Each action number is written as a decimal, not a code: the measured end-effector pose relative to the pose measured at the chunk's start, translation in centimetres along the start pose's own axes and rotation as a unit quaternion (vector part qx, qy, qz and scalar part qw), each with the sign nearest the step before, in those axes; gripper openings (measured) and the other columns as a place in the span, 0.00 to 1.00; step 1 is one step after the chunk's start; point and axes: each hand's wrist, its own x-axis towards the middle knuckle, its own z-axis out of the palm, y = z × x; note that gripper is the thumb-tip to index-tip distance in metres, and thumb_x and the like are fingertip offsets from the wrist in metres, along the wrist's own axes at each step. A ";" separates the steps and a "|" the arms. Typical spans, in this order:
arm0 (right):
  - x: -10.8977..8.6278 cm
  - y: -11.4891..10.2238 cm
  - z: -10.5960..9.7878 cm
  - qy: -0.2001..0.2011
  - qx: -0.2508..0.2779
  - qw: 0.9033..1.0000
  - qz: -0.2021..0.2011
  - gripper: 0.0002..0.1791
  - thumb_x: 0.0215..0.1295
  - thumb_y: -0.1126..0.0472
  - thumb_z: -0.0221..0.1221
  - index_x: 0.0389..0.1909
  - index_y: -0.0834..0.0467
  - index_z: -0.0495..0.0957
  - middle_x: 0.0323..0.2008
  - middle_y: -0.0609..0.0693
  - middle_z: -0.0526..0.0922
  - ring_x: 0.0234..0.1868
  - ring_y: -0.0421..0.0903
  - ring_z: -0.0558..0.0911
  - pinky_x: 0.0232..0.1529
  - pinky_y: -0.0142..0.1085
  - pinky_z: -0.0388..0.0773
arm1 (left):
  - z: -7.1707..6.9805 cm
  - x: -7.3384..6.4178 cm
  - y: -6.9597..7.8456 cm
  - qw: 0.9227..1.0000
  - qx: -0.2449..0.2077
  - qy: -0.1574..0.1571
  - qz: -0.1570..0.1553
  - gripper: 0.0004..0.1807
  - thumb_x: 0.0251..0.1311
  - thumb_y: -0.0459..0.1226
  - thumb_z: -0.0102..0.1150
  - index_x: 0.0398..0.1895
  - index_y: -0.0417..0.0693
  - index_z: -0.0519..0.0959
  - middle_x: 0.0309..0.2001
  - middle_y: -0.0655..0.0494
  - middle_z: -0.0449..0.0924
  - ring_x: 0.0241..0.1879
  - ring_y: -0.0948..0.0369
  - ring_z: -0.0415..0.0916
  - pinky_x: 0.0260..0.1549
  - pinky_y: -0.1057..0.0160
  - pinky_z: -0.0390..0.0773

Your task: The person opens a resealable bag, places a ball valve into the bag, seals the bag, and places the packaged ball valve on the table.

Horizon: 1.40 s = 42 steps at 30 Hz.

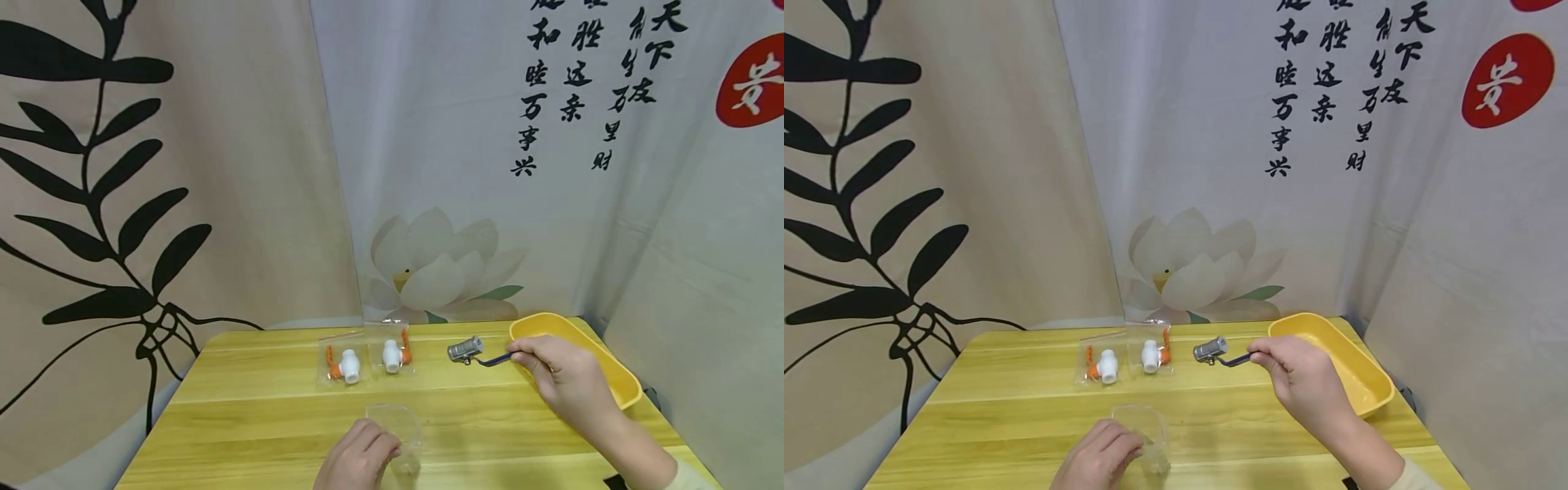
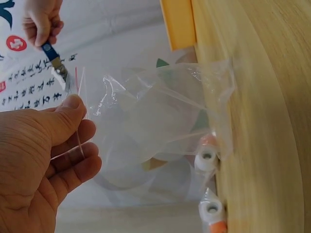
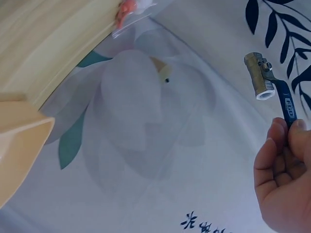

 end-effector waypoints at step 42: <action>1.0 -6.3 6.0 -0.115 -0.051 0.970 -0.207 0.09 0.53 0.52 0.73 0.32 0.49 0.84 0.26 0.37 0.83 0.26 0.35 0.77 0.29 0.24 0.74 | 0.4 2.7 0.0 0.997 0.033 -0.035 0.063 0.06 0.53 0.40 0.75 0.30 0.53 0.85 0.31 0.67 0.80 0.36 0.69 0.75 0.37 0.78 0.78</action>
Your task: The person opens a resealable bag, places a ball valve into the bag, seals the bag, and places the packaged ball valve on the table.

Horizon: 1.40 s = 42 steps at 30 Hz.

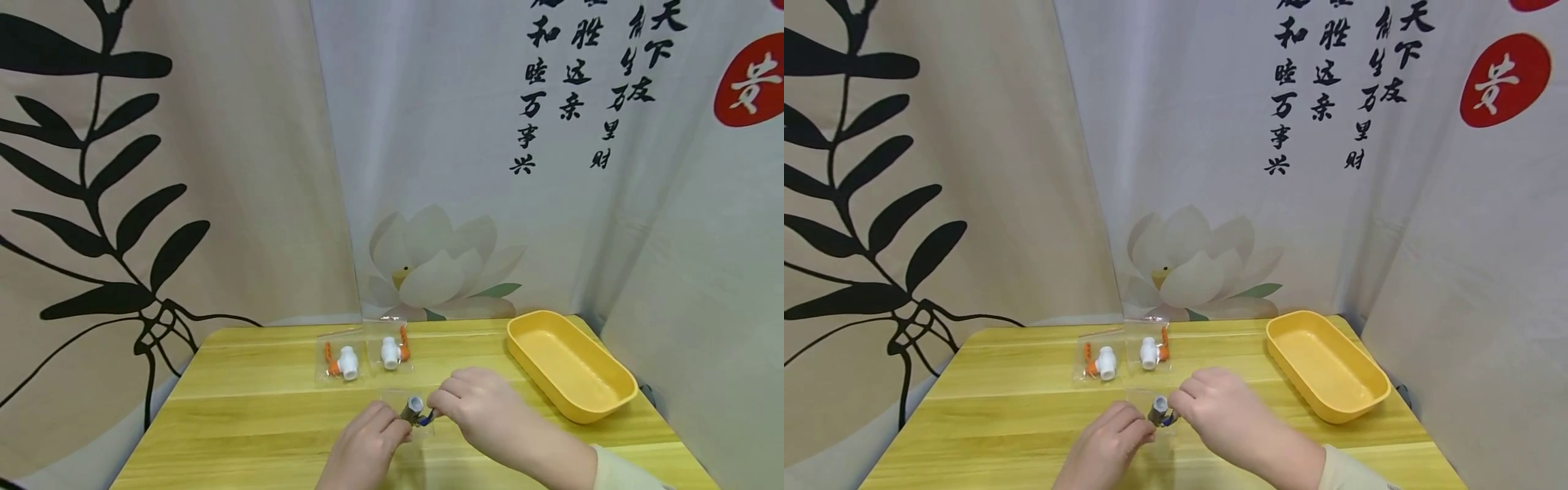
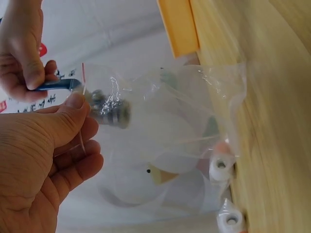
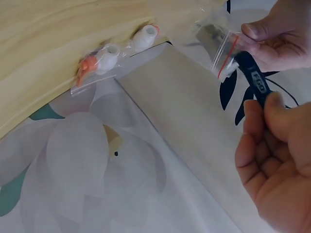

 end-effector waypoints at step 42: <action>1.2 -1.1 2.3 -0.279 -0.061 0.958 0.010 0.15 0.58 0.48 0.73 0.15 0.39 0.80 0.13 0.32 0.71 0.18 0.34 0.49 0.19 0.27 0.48 | 0.5 1.0 1.2 0.999 -0.012 0.012 0.042 0.05 0.55 0.38 0.73 0.30 0.52 0.84 0.32 0.65 0.81 0.38 0.68 0.76 0.42 0.75 0.78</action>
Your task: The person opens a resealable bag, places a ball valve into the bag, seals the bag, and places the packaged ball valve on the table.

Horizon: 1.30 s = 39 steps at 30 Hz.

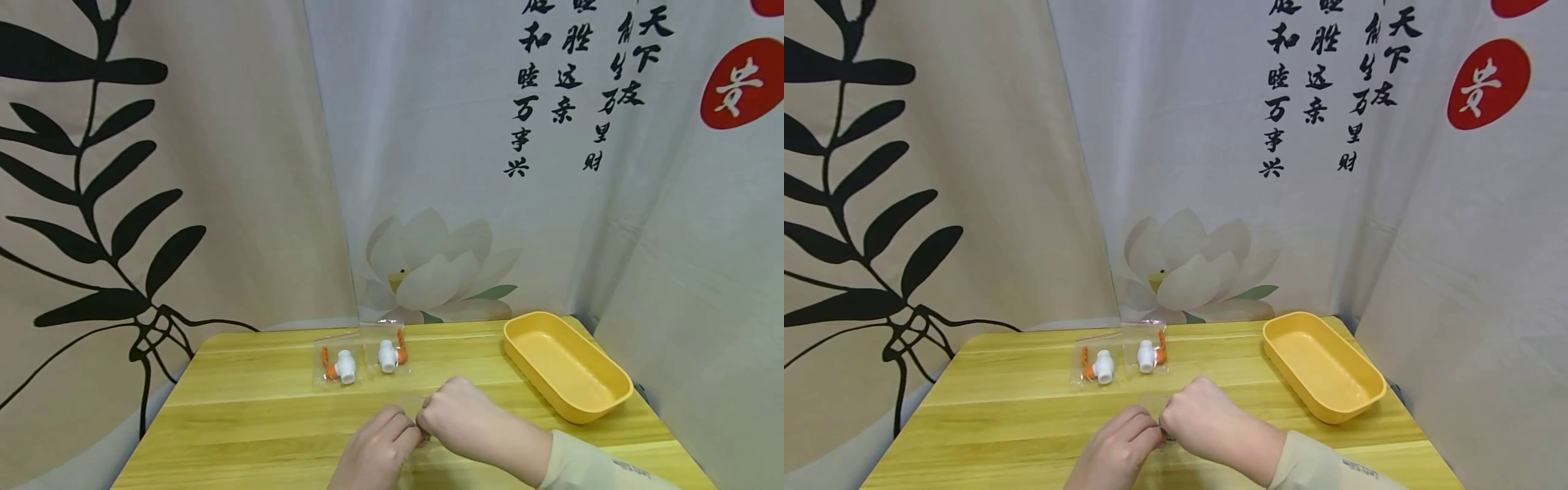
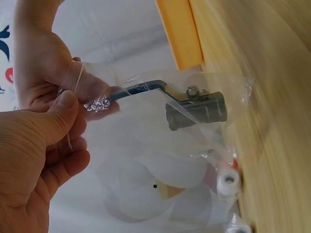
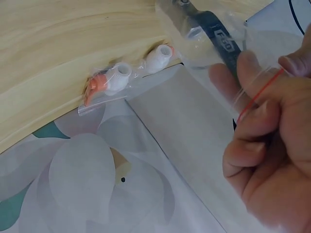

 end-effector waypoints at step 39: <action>0.3 -0.2 2.4 -0.047 0.005 0.998 0.035 0.15 0.53 0.45 0.75 0.15 0.37 0.79 0.14 0.31 0.75 0.17 0.32 0.54 0.15 0.28 0.54 | 1.0 -0.8 -0.3 1.000 0.002 -0.011 -0.025 0.12 0.46 0.39 0.83 0.28 0.52 0.85 0.30 0.67 0.81 0.35 0.70 0.75 0.37 0.78 0.76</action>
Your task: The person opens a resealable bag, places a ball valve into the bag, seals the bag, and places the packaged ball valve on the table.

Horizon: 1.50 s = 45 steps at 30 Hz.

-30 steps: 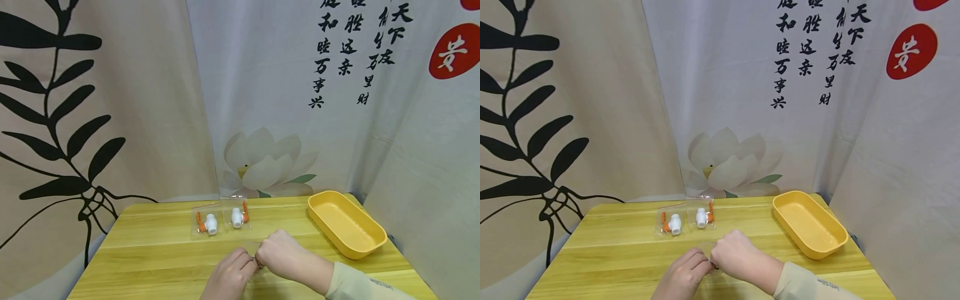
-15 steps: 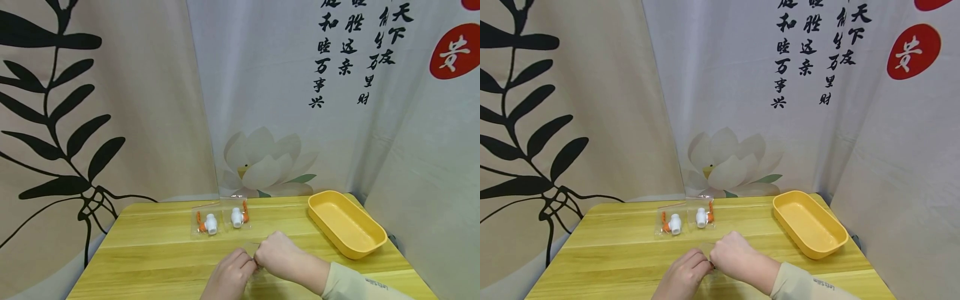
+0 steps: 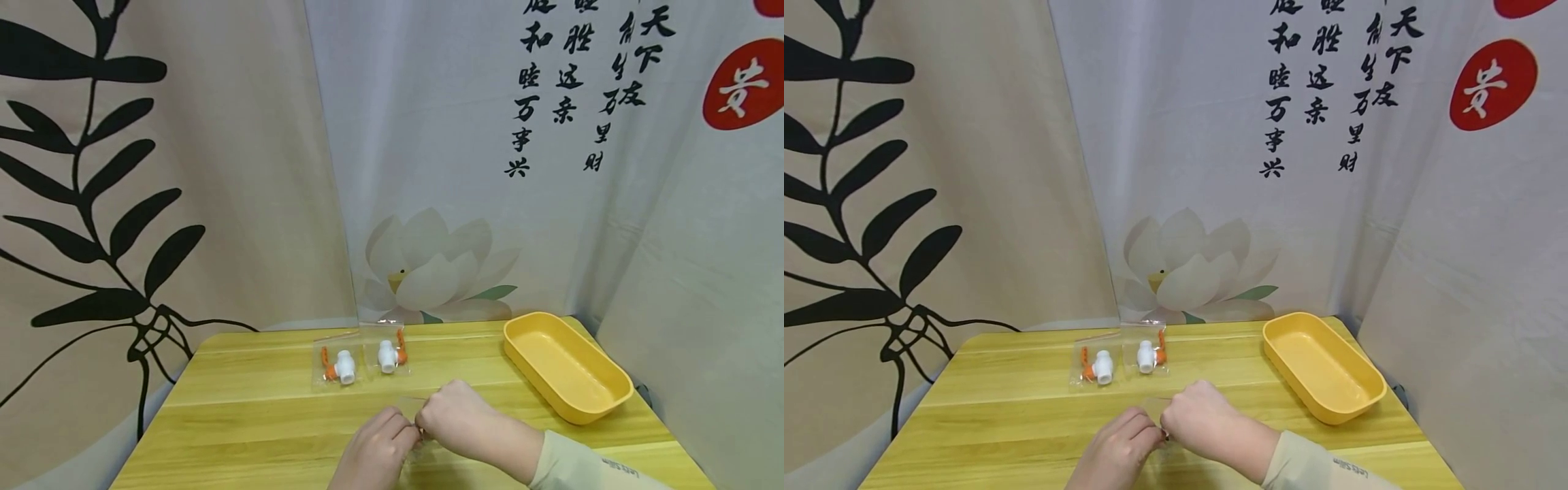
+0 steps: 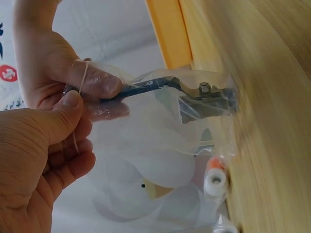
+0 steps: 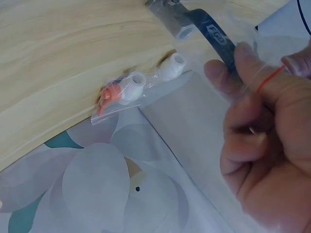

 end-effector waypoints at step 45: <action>-2.6 0.3 1.8 0.200 0.126 0.962 0.136 0.10 0.48 0.57 0.78 0.26 0.49 0.85 0.27 0.38 0.88 0.29 0.36 0.85 0.32 0.28 0.81 | -0.7 0.4 0.1 0.993 0.079 -0.027 -0.088 0.11 0.49 0.43 0.82 0.30 0.53 0.86 0.29 0.64 0.87 0.32 0.68 0.78 0.34 0.73 0.80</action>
